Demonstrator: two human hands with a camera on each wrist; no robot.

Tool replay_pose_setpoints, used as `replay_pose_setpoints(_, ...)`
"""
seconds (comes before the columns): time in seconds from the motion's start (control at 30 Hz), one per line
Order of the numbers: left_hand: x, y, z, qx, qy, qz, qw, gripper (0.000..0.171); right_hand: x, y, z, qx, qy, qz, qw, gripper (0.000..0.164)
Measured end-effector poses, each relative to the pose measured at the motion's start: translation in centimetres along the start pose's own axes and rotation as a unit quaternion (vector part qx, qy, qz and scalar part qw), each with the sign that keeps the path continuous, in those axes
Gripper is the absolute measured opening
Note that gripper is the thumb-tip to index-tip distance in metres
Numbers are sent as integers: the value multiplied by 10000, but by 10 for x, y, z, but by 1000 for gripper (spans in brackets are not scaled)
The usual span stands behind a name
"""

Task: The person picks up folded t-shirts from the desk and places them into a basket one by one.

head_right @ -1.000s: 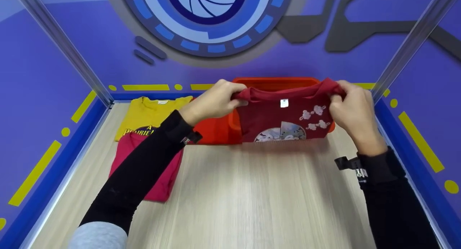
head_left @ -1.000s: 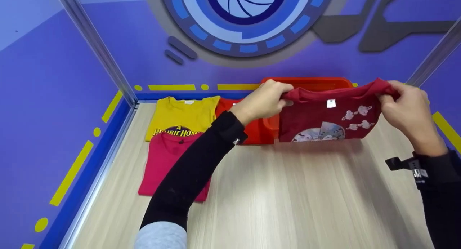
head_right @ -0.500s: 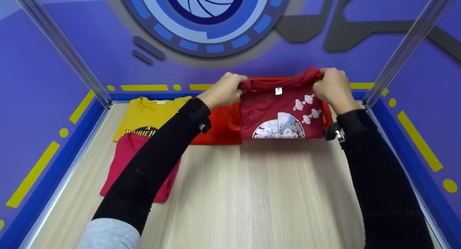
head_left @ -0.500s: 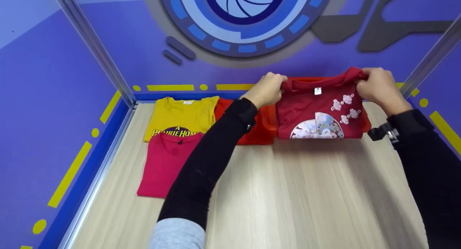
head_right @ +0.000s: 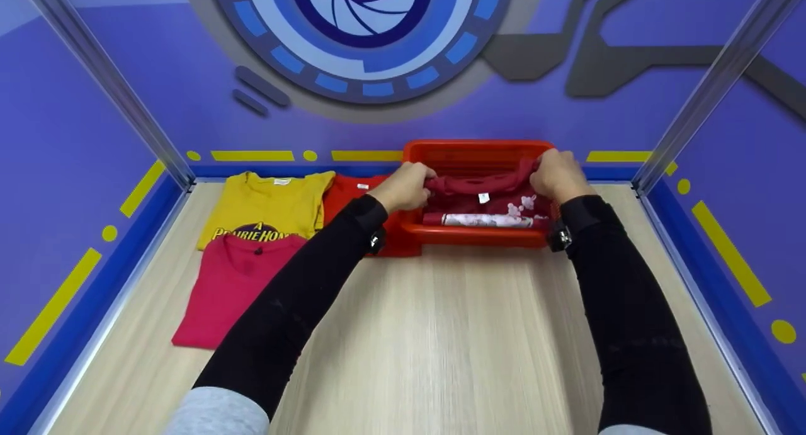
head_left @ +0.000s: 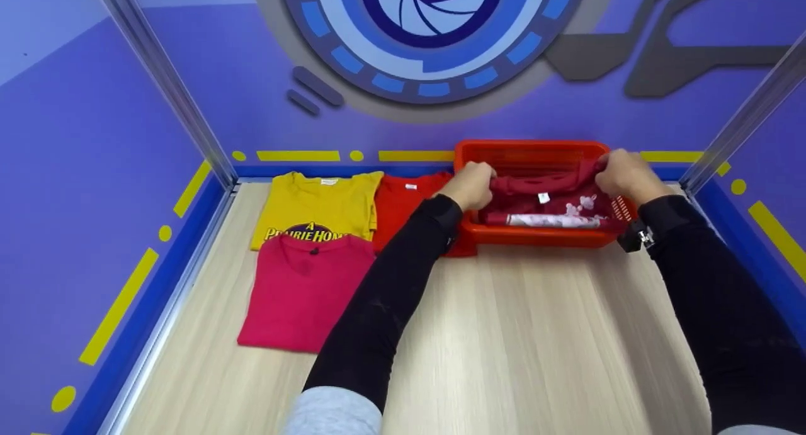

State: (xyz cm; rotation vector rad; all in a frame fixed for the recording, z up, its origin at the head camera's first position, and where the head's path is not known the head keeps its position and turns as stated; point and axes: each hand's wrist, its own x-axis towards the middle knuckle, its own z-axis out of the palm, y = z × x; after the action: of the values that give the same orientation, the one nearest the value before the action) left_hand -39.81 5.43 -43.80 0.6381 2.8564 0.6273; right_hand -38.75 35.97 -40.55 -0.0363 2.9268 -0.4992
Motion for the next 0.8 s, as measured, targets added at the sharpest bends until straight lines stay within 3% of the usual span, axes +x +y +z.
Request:
replay_pose_setpoints(0.2, -4, 3, 10, -14, -274, 16, 9996, 46, 4, 7, 12, -69, -5, -93, 9999, 35)
replay_pose_setpoints(0.43, 0, 3, 9, -395, -264, -131, 9988, 48, 7, 10, 10, 371, 122, 124, 9992, 44)
replay_pose_setpoints(0.6, 7, 3, 12, -377, -52, -474, 9981, 48, 14, 9, 14, 932, 123, 323, 9950, 45)
replay_pose_setpoints(0.73, 11, 6, 16, -204, 237, -782, 9964, 38, 17, 12, 19, 718, 216, 220, 9969, 28)
replay_pose_setpoints(0.8, 11, 9, 18, -245, 267, -915, 9951, 33, 17, 14, 21, 587, 179, 175, 9980, 29)
